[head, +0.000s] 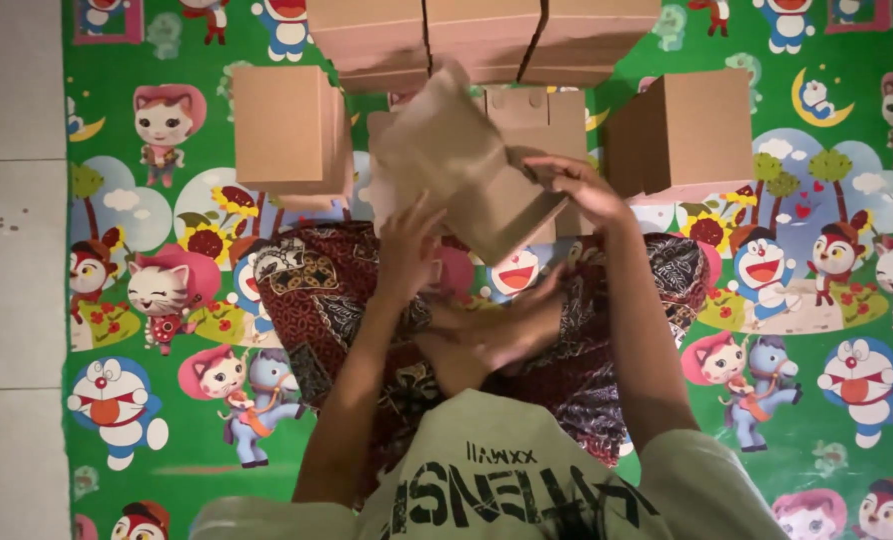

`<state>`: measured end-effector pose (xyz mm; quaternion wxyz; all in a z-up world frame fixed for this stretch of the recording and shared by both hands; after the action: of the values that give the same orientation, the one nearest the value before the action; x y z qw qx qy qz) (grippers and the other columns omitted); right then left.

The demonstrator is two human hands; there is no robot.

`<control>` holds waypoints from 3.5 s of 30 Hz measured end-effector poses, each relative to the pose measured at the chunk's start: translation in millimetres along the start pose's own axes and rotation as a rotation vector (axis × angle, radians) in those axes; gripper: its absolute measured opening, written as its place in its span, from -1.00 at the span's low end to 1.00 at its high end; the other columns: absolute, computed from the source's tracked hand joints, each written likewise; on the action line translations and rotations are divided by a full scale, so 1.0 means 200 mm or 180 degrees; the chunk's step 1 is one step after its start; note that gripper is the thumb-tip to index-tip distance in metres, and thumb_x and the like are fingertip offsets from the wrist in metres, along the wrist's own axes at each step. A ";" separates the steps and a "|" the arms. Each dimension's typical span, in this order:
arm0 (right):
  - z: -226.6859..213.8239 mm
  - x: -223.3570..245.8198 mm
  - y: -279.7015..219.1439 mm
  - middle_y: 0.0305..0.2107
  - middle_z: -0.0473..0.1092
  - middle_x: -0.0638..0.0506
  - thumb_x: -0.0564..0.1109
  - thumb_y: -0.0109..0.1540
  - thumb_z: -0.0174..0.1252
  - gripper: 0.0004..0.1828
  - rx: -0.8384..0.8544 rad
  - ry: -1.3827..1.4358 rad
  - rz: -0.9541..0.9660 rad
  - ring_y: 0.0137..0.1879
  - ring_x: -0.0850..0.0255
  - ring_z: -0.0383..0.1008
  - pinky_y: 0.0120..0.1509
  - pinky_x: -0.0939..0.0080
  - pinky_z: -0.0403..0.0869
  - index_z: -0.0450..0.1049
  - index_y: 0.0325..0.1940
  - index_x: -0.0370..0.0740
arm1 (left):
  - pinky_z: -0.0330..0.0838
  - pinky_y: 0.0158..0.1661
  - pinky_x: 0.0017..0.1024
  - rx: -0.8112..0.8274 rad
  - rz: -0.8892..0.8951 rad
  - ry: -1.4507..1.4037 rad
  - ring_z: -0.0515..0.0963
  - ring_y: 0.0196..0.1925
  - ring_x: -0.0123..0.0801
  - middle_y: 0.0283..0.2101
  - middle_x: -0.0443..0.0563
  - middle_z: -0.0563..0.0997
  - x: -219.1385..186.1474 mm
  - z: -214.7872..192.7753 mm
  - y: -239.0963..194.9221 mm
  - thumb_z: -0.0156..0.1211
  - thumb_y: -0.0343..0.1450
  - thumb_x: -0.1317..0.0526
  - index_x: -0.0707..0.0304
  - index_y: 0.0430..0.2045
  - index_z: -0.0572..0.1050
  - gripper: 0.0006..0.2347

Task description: A person sits on a floor mat and manually folds flat cardboard templates into small rectangular boxes.

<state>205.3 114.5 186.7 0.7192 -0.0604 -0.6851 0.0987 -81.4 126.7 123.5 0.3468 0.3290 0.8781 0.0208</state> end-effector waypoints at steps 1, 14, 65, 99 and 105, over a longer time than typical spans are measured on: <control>-0.01 -0.02 0.02 -0.23 0.39 0.11 -0.31 0.11 -0.07 -0.37 0.0008 0.0003 -0.0005 -0.13 0.35 0.29 0.11 0.36 0.32 0.49 0.27 -0.23 | 0.20 0.27 0.16 -0.0004 -0.0003 0.0008 0.37 0.33 0.20 0.43 0.14 0.30 0.02 0.04 -0.02 0.09 0.37 0.40 0.03 0.23 0.46 -0.53; -0.20 -0.38 -0.16 -0.21 0.42 0.00 -0.39 0.23 0.28 -0.66 -0.3091 0.0027 -0.1175 0.00 0.25 0.48 0.04 0.31 0.53 0.45 0.04 -0.14 | 0.47 -0.14 -0.24 0.0329 -0.0335 0.0616 0.60 -0.24 -0.23 -0.43 -0.09 0.54 -0.02 0.44 0.02 0.16 0.43 -0.02 -0.08 -0.42 0.56 -0.85; -0.06 -0.96 -0.16 -0.21 0.50 -0.43 -0.25 0.14 0.40 -0.60 -0.1260 0.0596 0.1454 -0.12 -0.08 0.61 0.00 0.00 0.63 0.54 0.00 -0.50 | 0.54 -0.01 -0.38 0.1189 -0.1641 -0.1075 0.72 -0.07 -0.21 -0.26 -0.14 0.75 0.20 1.07 0.24 0.60 0.08 -0.05 -0.18 -0.23 0.69 -0.60; 0.29 -0.79 -0.41 -0.05 0.52 -0.36 0.00 0.18 0.32 -0.48 -0.0909 -0.0883 0.1008 0.10 -0.23 0.54 0.15 -0.12 0.52 0.51 0.13 -0.34 | 0.31 0.28 0.00 -0.0393 -0.0664 -0.0685 0.48 0.29 0.21 0.19 0.37 0.52 -0.24 0.32 0.44 0.11 0.51 0.30 0.34 0.20 0.44 -0.66; 0.29 -1.18 -0.25 -0.07 0.52 -0.29 0.10 0.20 0.32 -0.42 -0.0715 -0.0751 0.1601 -0.04 -0.08 0.63 -0.22 0.12 0.63 0.48 0.24 -0.17 | 0.26 0.21 0.14 -0.0354 -0.0411 0.0249 0.41 0.25 0.24 0.09 0.18 0.51 -0.01 0.10 -0.10 0.21 0.28 0.34 0.12 0.16 0.50 -0.52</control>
<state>141.5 9.8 -28.2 0.5764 -0.2955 -0.7341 0.2038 -78.8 106.0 103.5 0.3306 0.2508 0.9079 0.0600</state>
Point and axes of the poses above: each hand's wrist, its own y-axis towards the middle knuckle, its own z-axis out of the palm, x = y × z, the point moved 6 cm from there along y, towards the middle knuckle
